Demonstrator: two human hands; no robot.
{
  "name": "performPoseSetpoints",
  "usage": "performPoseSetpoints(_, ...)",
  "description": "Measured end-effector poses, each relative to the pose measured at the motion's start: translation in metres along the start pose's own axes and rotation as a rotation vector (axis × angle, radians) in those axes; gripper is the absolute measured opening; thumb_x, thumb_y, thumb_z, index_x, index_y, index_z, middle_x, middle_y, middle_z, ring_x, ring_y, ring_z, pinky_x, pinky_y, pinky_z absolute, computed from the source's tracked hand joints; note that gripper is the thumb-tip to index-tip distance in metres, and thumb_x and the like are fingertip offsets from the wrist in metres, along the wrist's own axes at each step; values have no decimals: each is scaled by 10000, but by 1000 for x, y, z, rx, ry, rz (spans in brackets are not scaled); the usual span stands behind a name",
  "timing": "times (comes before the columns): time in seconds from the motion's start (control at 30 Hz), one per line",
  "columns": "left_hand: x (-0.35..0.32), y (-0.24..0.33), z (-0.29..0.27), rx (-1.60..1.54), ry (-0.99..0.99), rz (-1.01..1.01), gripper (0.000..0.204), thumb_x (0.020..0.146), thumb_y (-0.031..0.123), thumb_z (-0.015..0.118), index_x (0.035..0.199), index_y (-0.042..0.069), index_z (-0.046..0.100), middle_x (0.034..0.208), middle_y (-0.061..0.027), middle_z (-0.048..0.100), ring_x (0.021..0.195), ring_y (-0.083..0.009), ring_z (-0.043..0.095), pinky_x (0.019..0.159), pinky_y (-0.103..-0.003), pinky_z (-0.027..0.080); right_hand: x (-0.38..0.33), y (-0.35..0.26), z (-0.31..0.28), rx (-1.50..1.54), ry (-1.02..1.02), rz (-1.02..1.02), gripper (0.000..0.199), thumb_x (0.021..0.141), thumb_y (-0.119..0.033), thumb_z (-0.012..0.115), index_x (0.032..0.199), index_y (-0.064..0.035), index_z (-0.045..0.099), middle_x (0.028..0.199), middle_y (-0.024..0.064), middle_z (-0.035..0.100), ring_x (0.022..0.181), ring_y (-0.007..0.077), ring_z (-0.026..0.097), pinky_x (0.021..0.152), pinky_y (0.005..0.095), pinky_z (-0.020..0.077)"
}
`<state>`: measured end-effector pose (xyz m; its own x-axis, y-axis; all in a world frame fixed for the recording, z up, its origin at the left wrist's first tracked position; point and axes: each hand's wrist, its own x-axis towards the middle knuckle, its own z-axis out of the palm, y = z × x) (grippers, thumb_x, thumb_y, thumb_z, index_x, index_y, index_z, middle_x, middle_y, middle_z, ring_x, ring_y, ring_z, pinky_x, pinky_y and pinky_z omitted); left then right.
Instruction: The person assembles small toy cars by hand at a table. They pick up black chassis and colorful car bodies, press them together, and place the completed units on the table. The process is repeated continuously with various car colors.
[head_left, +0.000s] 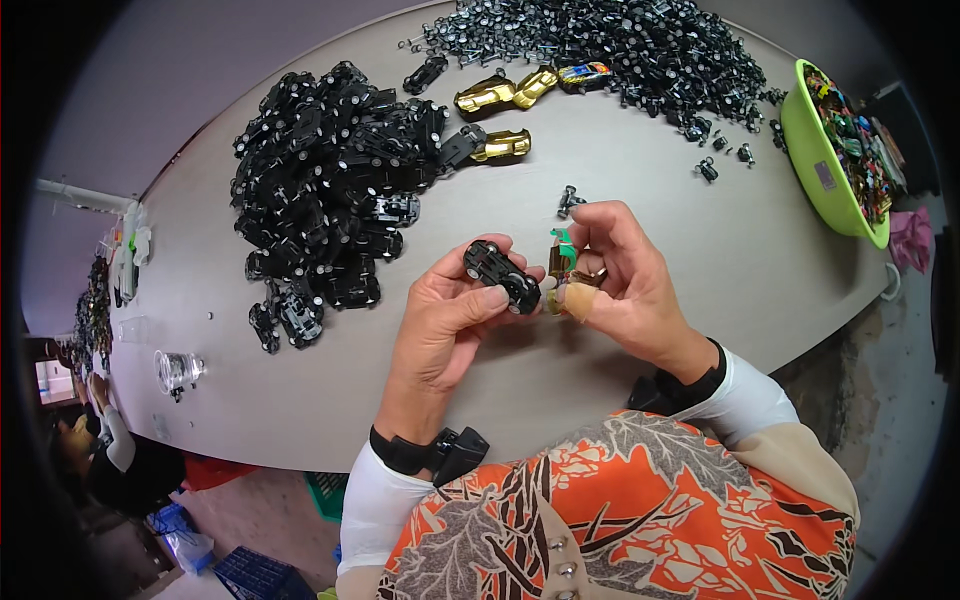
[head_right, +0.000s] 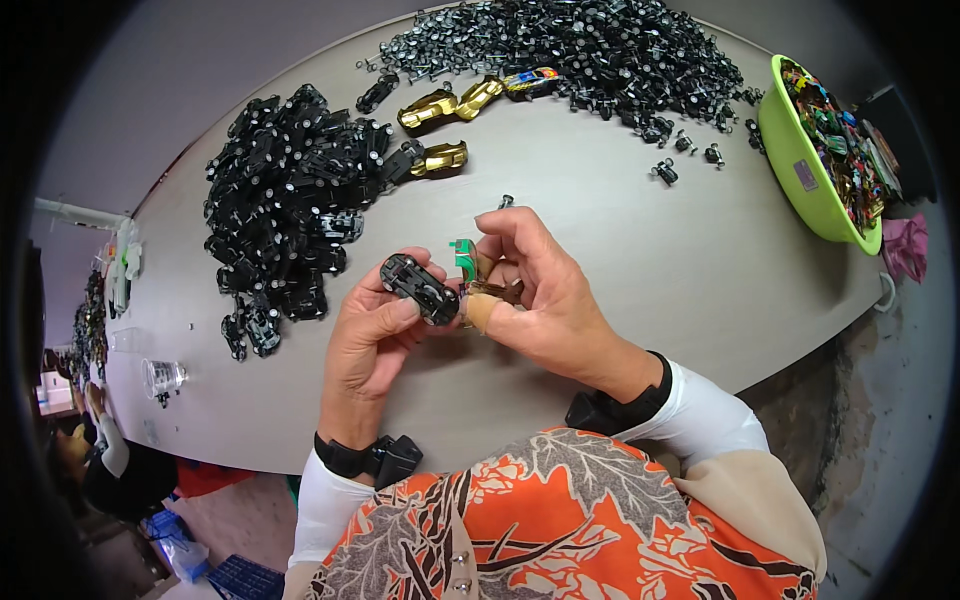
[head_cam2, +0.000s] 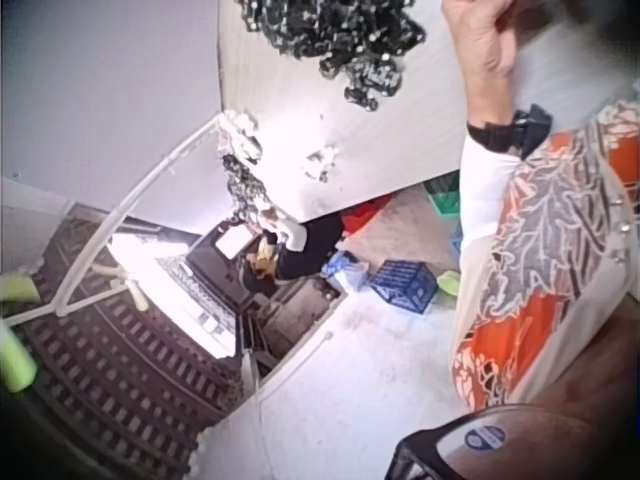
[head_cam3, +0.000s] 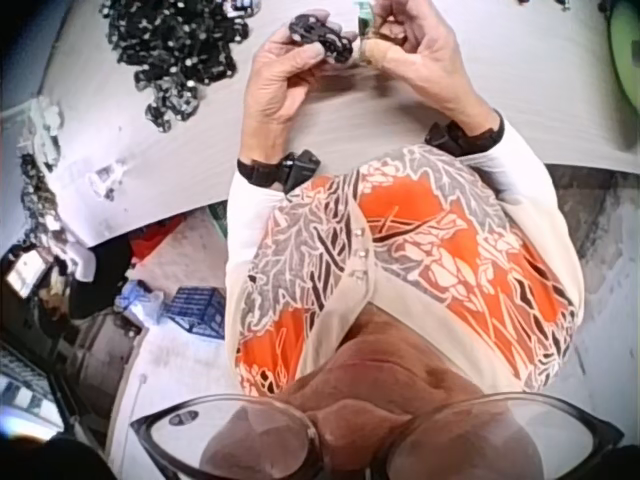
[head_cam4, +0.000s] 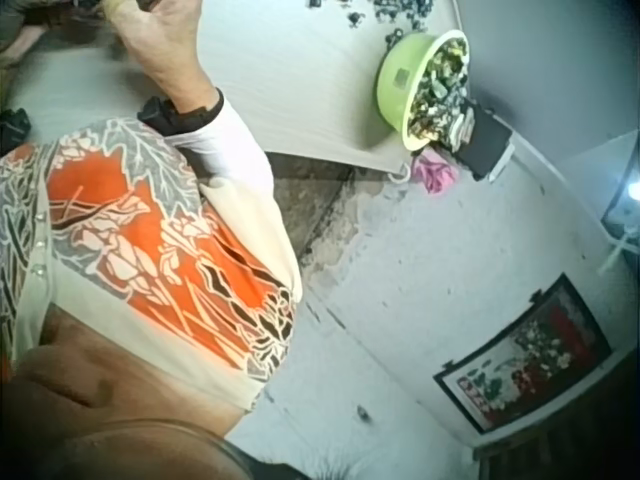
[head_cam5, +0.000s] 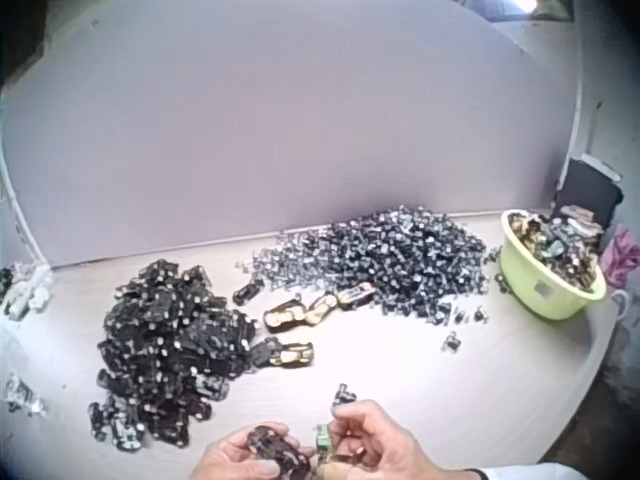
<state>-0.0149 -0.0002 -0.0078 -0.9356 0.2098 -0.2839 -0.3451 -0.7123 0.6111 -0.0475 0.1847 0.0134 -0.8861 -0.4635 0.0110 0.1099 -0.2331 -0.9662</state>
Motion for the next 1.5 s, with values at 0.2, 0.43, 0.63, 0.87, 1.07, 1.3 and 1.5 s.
performPoseSetpoints(0.2,0,-3,4,46,-26,16,463,717,-47,641,1157,-28,501,1020,-113,586,984,-257,601,812,-388,548,-2,7,-1,-179,10,-74,484,751,39,593,1173,-36,367,939,42,482,780,74,504,677,217,446)
performPoseSetpoints(0.43,-2,-2,5,73,-2,-7,455,713,-52,649,1150,-38,521,1029,-112,601,926,-198,611,792,-340,551,-2,14,-2,-357,-41,-214,448,753,12,592,1153,-40,399,888,39,522,740,63,505,579,200,432)
performPoseSetpoints(0.63,-5,-5,8,217,7,72,456,710,-85,659,1149,-43,546,1023,-107,615,893,-175,616,787,-300,543,-2,9,1,-476,-78,-258,447,736,38,572,1159,-29,444,847,42,507,686,62,484,525,191,405)
performPoseSetpoints(0.87,-5,-10,5,347,-50,213,405,686,-96,683,1076,-12,615,1037,-84,601,913,-171,606,801,-272,535,2,6,-1,-529,-159,-313,384,722,49,570,1095,-35,533,781,30,461,617,83,448,511,214,377)
performPoseSetpoints(1.07,-7,-14,7,324,-60,247,418,681,-103,682,1082,-2,617,1037,-81,588,912,-167,601,786,-264,538,0,4,-4,-518,-208,-295,368,718,47,579,1075,-33,539,796,28,481,624,75,465,514,214,377)
performPoseSetpoints(1.3,-9,-14,12,251,-19,195,374,698,-101,661,1059,-8,624,1001,-74,597,866,-151,599,694,-252,550,-2,2,-1,-455,-169,-244,341,724,60,577,1053,-22,542,779,23,481,623,67,462,508,207,372)
performPoseSetpoints(1.5,-10,-13,11,272,0,181,376,706,-102,660,1066,-2,623,1017,-86,592,866,-162,603,692,-254,554,-3,-5,2,-487,-170,-246,307,722,58,579,1017,-21,556,773,18,485,620,62,462,504,205,367)
